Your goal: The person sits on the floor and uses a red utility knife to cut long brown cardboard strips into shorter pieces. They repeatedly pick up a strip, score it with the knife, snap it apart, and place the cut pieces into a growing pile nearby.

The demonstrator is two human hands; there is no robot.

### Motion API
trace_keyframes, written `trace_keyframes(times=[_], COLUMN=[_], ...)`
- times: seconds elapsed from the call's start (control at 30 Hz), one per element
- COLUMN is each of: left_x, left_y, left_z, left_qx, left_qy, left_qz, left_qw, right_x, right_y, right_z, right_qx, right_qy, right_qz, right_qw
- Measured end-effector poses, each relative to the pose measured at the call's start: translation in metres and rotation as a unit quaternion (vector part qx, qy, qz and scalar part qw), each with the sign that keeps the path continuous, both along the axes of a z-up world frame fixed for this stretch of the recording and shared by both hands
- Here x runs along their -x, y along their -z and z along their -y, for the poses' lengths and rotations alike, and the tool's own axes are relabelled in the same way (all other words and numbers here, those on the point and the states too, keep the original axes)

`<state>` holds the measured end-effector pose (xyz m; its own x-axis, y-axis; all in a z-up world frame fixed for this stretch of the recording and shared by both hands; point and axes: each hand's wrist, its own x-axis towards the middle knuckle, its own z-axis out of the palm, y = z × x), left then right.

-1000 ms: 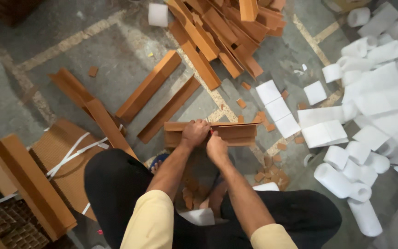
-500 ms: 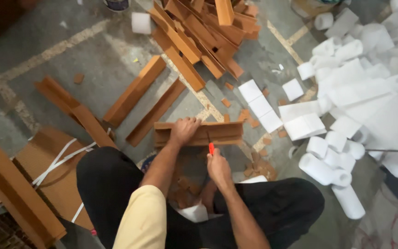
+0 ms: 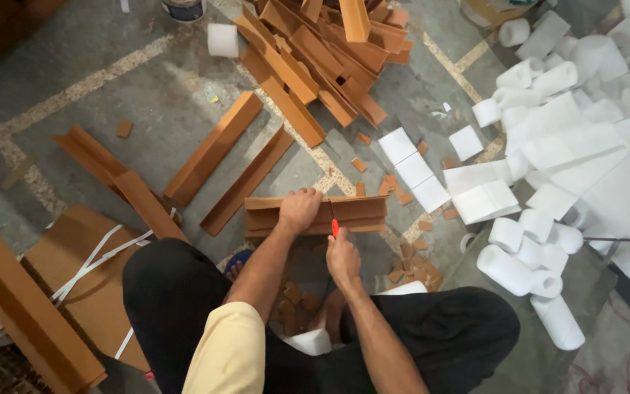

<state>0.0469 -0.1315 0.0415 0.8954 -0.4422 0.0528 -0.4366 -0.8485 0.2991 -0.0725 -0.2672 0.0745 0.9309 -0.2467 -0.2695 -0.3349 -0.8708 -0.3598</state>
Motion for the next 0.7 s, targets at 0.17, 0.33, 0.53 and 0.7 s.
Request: trace_keyframes(times=[0.17, 0.33, 0.53, 0.7], left_x=[-0.005, 0.003, 0.003, 0.003], left_y=[-0.002, 0.010, 0.026, 0.025], left_z=[-0.002, 0.004, 0.005, 0.006], left_qx=[-0.008, 0.014, 0.015, -0.042], left_qy=[0.018, 0.038, 0.062, 0.022], left_qz=[-0.054, -0.030, 0.025, 0.032], left_qw=[0.998, 0.999, 0.998, 0.998], right_x=[-0.001, -0.021, -0.063, -0.076], right_y=[0.003, 0.025, 0.051, 0.033], right_z=[0.000, 0.003, 0.010, 0.007], right_qx=[0.001, 0.023, 0.010, -0.002], right_qy=[-0.005, -0.011, -0.037, -0.058], right_qz=[0.004, -0.056, -0.103, -0.084], right_qw=[1.000, 0.998, 0.994, 0.995])
